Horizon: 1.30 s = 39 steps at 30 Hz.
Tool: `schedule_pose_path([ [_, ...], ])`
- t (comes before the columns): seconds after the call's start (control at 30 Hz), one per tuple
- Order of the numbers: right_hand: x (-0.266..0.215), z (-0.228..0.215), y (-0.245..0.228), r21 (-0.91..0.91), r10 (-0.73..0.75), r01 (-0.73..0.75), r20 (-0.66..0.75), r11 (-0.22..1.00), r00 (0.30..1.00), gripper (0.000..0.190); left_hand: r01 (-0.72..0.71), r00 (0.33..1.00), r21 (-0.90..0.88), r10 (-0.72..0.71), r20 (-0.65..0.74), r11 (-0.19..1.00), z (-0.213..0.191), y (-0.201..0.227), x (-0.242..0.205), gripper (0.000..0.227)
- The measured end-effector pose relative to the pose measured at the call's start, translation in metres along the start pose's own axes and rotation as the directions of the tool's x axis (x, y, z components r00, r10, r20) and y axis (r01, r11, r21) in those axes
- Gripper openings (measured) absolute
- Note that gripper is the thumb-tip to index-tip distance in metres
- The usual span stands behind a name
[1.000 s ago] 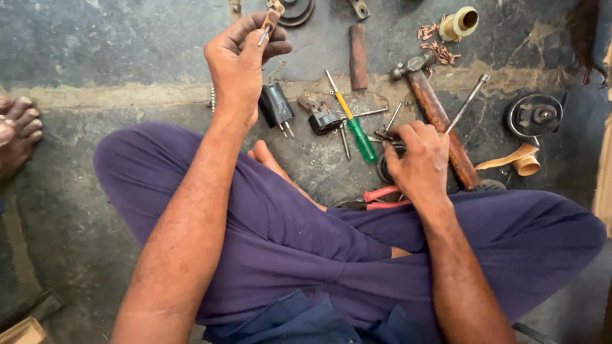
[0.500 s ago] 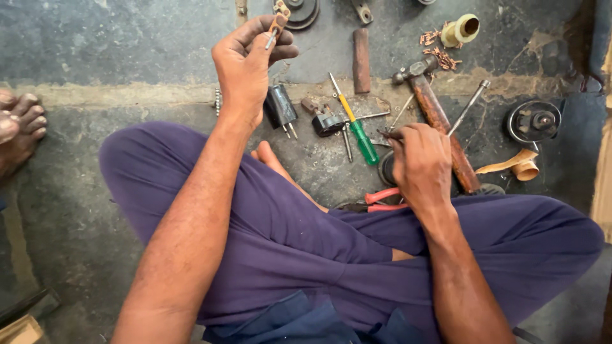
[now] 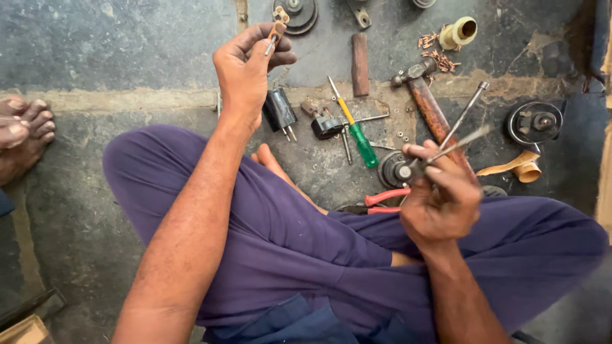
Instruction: The person sits on the floor and uses a screwdriver and pliers to disassemble and reassemble small electrical components, likely motor parts. They manipulate screws, springs, and metal casings while surrounded by tools and spare parts.
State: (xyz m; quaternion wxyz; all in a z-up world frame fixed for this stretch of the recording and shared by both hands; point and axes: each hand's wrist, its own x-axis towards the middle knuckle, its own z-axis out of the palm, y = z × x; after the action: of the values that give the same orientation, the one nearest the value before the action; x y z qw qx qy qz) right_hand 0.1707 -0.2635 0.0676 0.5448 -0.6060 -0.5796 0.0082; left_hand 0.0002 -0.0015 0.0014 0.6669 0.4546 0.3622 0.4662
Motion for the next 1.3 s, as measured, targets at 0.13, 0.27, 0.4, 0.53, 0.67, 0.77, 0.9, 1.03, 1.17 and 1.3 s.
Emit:
schedule_pose_path([
  [0.13, 0.000, -0.004, -0.006, 0.753, 0.565, -0.442, 0.114, 0.487, 0.817, 0.036, 0.003, 1.000, 0.019, -0.003, 0.005, 1.000, 0.000, 0.001, -0.001, 0.022],
  [0.27, 0.000, -0.011, -0.001, 0.891, 0.554, -0.454, 0.363, 0.030, 0.749, 0.059, 0.000, 1.000, 0.022, -0.001, 0.020, 1.000, -0.002, -0.001, -0.001, 0.022],
  [0.4, -0.010, -0.016, 0.012, 0.893, 0.566, -0.421, 0.431, -0.158, 0.702, 0.045, -0.014, 0.999, 0.007, 0.014, 0.036, 1.000, -0.003, -0.005, 0.001, 0.021],
  [0.53, -0.017, -0.019, 0.016, 0.892, 0.590, -0.413, 0.437, -0.185, 0.679, 0.044, -0.017, 0.999, 0.017, 0.017, 0.040, 1.000, -0.004, -0.006, 0.000, 0.022],
  [0.67, -0.018, -0.018, 0.013, 0.893, 0.609, -0.417, 0.428, -0.171, 0.667, 0.040, -0.014, 0.999, 0.027, 0.013, 0.039, 1.000, -0.003, -0.003, 0.000, 0.021],
  [0.77, -0.017, -0.019, 0.011, 0.891, 0.581, -0.418, 0.439, -0.179, 0.685, 0.040, -0.011, 0.999, 0.034, 0.010, 0.037, 0.999, -0.002, -0.001, -0.001, 0.021],
  [0.9, -0.017, -0.020, 0.009, 0.884, 0.538, -0.412, 0.463, -0.221, 0.704, 0.046, -0.009, 0.999, 0.035, 0.008, 0.033, 0.999, -0.001, -0.001, -0.001, 0.021],
  [1.03, -0.019, -0.023, 0.009, 0.873, 0.524, -0.416, 0.485, -0.253, 0.700, 0.046, -0.014, 0.999, 0.038, 0.013, 0.036, 0.999, -0.001, 0.001, -0.002, 0.021],
  [1.17, -0.021, -0.024, 0.009, 0.865, 0.494, -0.399, 0.502, -0.306, 0.710, 0.049, -0.015, 0.999, 0.069, 0.012, 0.043, 0.997, -0.001, 0.003, -0.003, 0.021],
  [1.3, -0.022, -0.026, 0.007, 0.853, 0.468, -0.391, 0.518, -0.347, 0.716, 0.053, -0.008, 0.999, 0.058, 0.006, 0.036, 0.998, 0.000, 0.001, -0.002, 0.021],
])
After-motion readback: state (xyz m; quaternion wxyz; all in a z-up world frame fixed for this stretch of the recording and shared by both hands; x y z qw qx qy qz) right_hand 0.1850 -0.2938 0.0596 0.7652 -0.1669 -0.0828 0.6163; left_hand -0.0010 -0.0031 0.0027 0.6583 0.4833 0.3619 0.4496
